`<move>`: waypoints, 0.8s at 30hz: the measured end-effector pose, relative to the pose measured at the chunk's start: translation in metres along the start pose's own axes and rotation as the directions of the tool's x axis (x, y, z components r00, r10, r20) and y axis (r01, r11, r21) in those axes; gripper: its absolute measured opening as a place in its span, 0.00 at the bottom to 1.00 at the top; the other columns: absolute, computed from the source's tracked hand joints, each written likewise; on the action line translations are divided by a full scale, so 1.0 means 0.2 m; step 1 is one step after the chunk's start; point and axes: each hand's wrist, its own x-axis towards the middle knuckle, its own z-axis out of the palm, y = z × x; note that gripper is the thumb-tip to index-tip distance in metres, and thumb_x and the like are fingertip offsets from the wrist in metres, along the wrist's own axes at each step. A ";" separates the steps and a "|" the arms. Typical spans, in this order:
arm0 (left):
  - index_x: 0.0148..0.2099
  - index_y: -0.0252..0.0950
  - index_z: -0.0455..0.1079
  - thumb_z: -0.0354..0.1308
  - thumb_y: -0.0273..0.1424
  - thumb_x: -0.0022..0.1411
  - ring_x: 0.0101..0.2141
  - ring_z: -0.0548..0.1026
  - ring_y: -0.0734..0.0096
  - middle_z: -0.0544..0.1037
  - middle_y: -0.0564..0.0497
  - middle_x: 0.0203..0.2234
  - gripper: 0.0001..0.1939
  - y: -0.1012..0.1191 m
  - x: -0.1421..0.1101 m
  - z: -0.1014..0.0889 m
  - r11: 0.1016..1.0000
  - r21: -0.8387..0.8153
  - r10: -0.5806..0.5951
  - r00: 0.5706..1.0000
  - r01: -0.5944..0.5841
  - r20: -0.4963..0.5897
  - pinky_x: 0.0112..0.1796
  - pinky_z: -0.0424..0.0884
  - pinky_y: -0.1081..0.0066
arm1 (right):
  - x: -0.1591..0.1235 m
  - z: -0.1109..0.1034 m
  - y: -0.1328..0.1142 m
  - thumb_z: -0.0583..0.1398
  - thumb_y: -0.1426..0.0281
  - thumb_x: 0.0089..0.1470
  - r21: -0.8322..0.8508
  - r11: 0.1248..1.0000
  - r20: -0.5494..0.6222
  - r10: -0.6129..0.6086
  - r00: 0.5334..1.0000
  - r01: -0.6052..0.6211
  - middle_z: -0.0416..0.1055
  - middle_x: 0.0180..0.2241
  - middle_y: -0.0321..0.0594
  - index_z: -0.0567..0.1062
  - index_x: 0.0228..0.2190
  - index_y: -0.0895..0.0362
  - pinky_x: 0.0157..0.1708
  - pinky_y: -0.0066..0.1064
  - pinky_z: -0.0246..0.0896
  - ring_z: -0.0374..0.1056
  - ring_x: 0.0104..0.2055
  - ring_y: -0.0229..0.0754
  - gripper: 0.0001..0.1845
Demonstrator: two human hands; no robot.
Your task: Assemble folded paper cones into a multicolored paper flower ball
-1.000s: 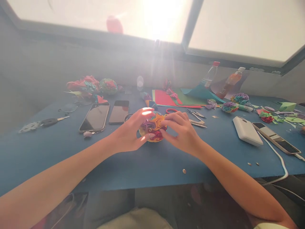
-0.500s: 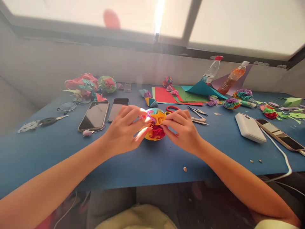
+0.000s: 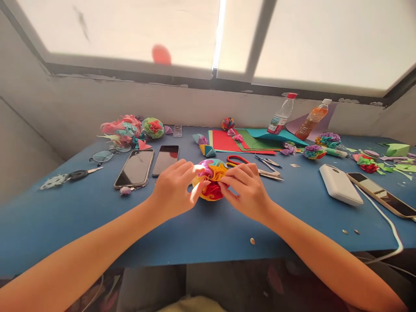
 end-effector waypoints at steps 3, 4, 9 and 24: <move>0.37 0.34 0.69 0.56 0.26 0.59 0.23 0.62 0.73 0.67 0.55 0.18 0.03 0.00 0.00 0.00 0.999 -0.044 0.007 1.000 -0.007 0.007 0.25 0.62 0.74 | 0.00 0.01 0.00 0.60 0.74 0.53 -0.015 1.000 -0.010 -0.008 1.000 0.008 0.72 0.28 0.34 0.71 0.28 0.56 0.37 0.34 0.53 0.63 0.32 0.36 0.03; 0.36 0.34 0.70 0.56 0.26 0.59 0.22 0.62 0.74 0.68 0.55 0.18 0.03 0.00 0.00 0.01 0.999 -0.051 -0.003 1.000 0.003 0.005 0.25 0.63 0.74 | -0.01 0.01 0.00 0.60 0.75 0.53 -0.011 1.000 -0.007 -0.014 1.000 0.014 0.72 0.28 0.34 0.71 0.28 0.56 0.37 0.34 0.54 0.63 0.33 0.36 0.03; 0.31 0.35 0.72 0.53 0.29 0.61 0.21 0.65 0.74 0.68 0.54 0.16 0.09 0.00 -0.01 0.02 0.984 -0.040 -0.174 0.984 0.175 0.029 0.23 0.61 0.75 | -0.02 0.00 -0.01 0.59 0.75 0.54 -0.006 0.997 0.031 -0.080 0.996 0.081 0.71 0.29 0.35 0.72 0.31 0.57 0.38 0.34 0.54 0.63 0.34 0.36 0.02; 0.29 0.34 0.72 0.56 0.34 0.59 0.18 0.64 0.77 0.71 0.54 0.17 0.10 0.11 -0.01 0.03 0.962 -0.047 -0.272 0.962 0.270 -0.037 0.21 0.61 0.75 | 0.00 -0.02 -0.06 0.59 0.80 0.54 -0.152 0.961 0.053 -0.225 0.973 0.231 0.71 0.26 0.33 0.71 0.29 0.57 0.36 0.32 0.52 0.63 0.31 0.34 0.06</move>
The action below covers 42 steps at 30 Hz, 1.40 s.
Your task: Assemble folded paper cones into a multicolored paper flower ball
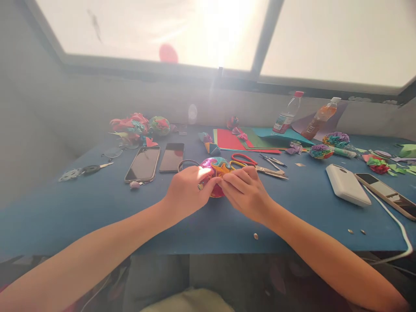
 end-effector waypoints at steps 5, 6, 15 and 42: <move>0.30 0.36 0.71 0.55 0.31 0.61 0.19 0.64 0.78 0.69 0.56 0.17 0.08 -0.03 -0.01 0.01 0.997 -0.038 0.063 0.998 -0.062 0.013 0.22 0.61 0.77 | -0.01 0.00 0.00 0.58 0.78 0.55 0.033 0.998 0.003 0.056 0.998 -0.056 0.71 0.28 0.34 0.72 0.31 0.57 0.36 0.33 0.52 0.63 0.32 0.35 0.04; 0.30 0.36 0.71 0.55 0.30 0.61 0.19 0.65 0.77 0.69 0.55 0.17 0.08 -0.04 -0.01 0.01 0.992 -0.047 0.114 0.993 -0.114 0.010 0.21 0.61 0.77 | -0.01 0.00 0.00 0.59 0.77 0.55 0.046 0.996 -0.001 0.074 0.997 -0.074 0.71 0.28 0.34 0.72 0.31 0.57 0.36 0.33 0.52 0.63 0.32 0.35 0.04; 0.41 0.36 0.65 0.53 0.40 0.61 0.35 0.71 0.69 0.73 0.47 0.36 0.13 -0.11 0.05 -0.03 0.862 -0.257 -0.402 0.898 0.437 0.181 0.30 0.69 0.71 | -0.03 0.02 0.03 0.59 0.79 0.54 0.072 0.997 -0.072 0.027 0.997 -0.022 0.72 0.28 0.34 0.71 0.30 0.58 0.36 0.32 0.55 0.63 0.31 0.33 0.05; 0.47 0.35 0.70 0.55 0.37 0.52 0.33 0.75 0.63 0.78 0.47 0.34 0.20 -0.22 0.09 -0.01 -0.256 -0.535 0.049 0.564 0.805 0.824 0.34 0.70 0.69 | -0.05 0.02 0.11 0.66 0.46 0.37 0.603 0.741 0.208 0.214 0.954 -0.297 0.48 0.62 0.54 0.41 0.62 0.52 0.58 0.49 0.55 0.50 0.63 0.56 0.60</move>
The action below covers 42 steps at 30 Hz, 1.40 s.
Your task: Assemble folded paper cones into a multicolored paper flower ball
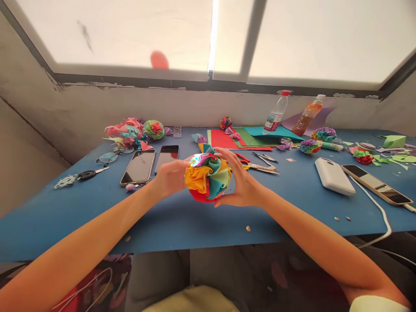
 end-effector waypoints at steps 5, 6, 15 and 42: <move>0.54 0.36 0.65 0.56 0.34 0.52 0.39 0.74 0.60 0.78 0.47 0.40 0.26 -0.01 0.00 0.01 0.998 0.033 -0.051 0.999 0.051 -0.012 0.35 0.70 0.68 | 0.00 0.03 -0.05 0.66 0.52 0.43 0.005 1.000 0.004 -0.027 1.000 0.027 0.53 0.60 0.51 0.44 0.62 0.52 0.59 0.45 0.54 0.52 0.62 0.51 0.54; 0.56 0.37 0.63 0.56 0.33 0.51 0.41 0.74 0.59 0.77 0.47 0.42 0.27 -0.01 0.00 0.02 0.997 0.046 -0.058 0.998 0.058 -0.001 0.37 0.70 0.68 | 0.00 0.03 -0.05 0.65 0.53 0.44 0.006 0.999 -0.004 -0.037 0.999 0.037 0.54 0.59 0.51 0.45 0.62 0.52 0.59 0.45 0.55 0.52 0.62 0.51 0.52; 0.56 0.35 0.63 0.56 0.33 0.53 0.41 0.74 0.59 0.77 0.46 0.42 0.27 -0.03 0.00 0.04 0.998 0.004 -0.057 0.998 0.057 0.007 0.38 0.70 0.68 | 0.00 0.01 -0.06 0.63 0.47 0.43 -0.019 0.996 -0.033 -0.085 0.996 0.084 0.55 0.57 0.54 0.51 0.60 0.54 0.56 0.45 0.57 0.54 0.60 0.53 0.50; 0.53 0.39 0.67 0.55 0.37 0.56 0.45 0.73 0.57 0.74 0.46 0.47 0.22 -0.01 0.03 -0.03 0.989 0.146 0.041 0.997 -0.031 -0.066 0.40 0.69 0.65 | 0.00 -0.04 -0.05 0.60 0.53 0.51 -0.505 0.831 0.076 -0.226 0.971 0.233 0.67 0.50 0.45 0.75 0.40 0.52 0.44 0.41 0.56 0.62 0.48 0.48 0.19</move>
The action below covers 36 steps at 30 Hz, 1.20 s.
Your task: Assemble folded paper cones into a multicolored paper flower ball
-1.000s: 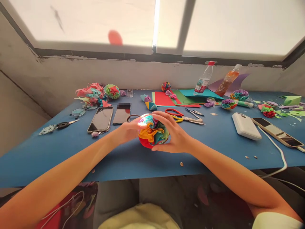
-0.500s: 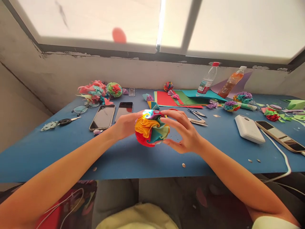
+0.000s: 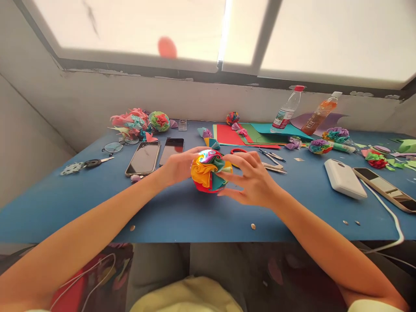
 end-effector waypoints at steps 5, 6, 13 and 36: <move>0.58 0.40 0.61 0.55 0.43 0.59 0.51 0.68 0.60 0.69 0.46 0.54 0.26 -0.02 0.05 -0.03 0.882 0.457 0.248 0.936 -0.113 -0.248 0.50 0.64 0.64 | -0.01 0.06 0.00 0.57 0.55 0.55 -0.121 0.987 0.106 0.117 0.987 -0.104 0.59 0.58 0.48 0.75 0.41 0.54 0.47 0.45 0.51 0.56 0.57 0.55 0.18; 0.56 0.39 0.63 0.55 0.42 0.60 0.52 0.67 0.60 0.69 0.46 0.53 0.24 0.02 0.05 -0.05 0.792 0.597 0.357 0.889 -0.125 -0.287 0.51 0.62 0.64 | -0.01 0.08 0.00 0.57 0.59 0.56 -0.143 0.983 0.089 0.128 0.988 -0.115 0.60 0.58 0.48 0.75 0.39 0.55 0.47 0.45 0.51 0.57 0.57 0.55 0.15; 0.30 0.37 0.72 0.50 0.31 0.58 0.26 0.69 0.69 0.71 0.52 0.21 0.11 0.28 -0.08 -0.30 0.486 0.858 0.739 0.448 0.164 -0.504 0.31 0.66 0.68 | -0.03 0.16 0.01 0.59 0.66 0.56 -0.162 0.978 -0.061 0.125 0.990 -0.133 0.69 0.49 0.45 0.75 0.32 0.56 0.47 0.41 0.53 0.62 0.52 0.49 0.07; 0.35 0.38 0.64 0.50 0.34 0.61 0.28 0.68 0.64 0.71 0.50 0.23 0.06 0.09 -0.06 -0.07 0.262 0.965 0.485 0.867 -0.023 -0.111 0.38 0.60 0.63 | -0.02 0.09 0.04 0.57 0.71 0.54 -0.060 0.989 -0.252 0.113 0.961 -0.132 0.73 0.40 0.38 0.72 0.28 0.53 0.42 0.39 0.54 0.68 0.42 0.43 0.05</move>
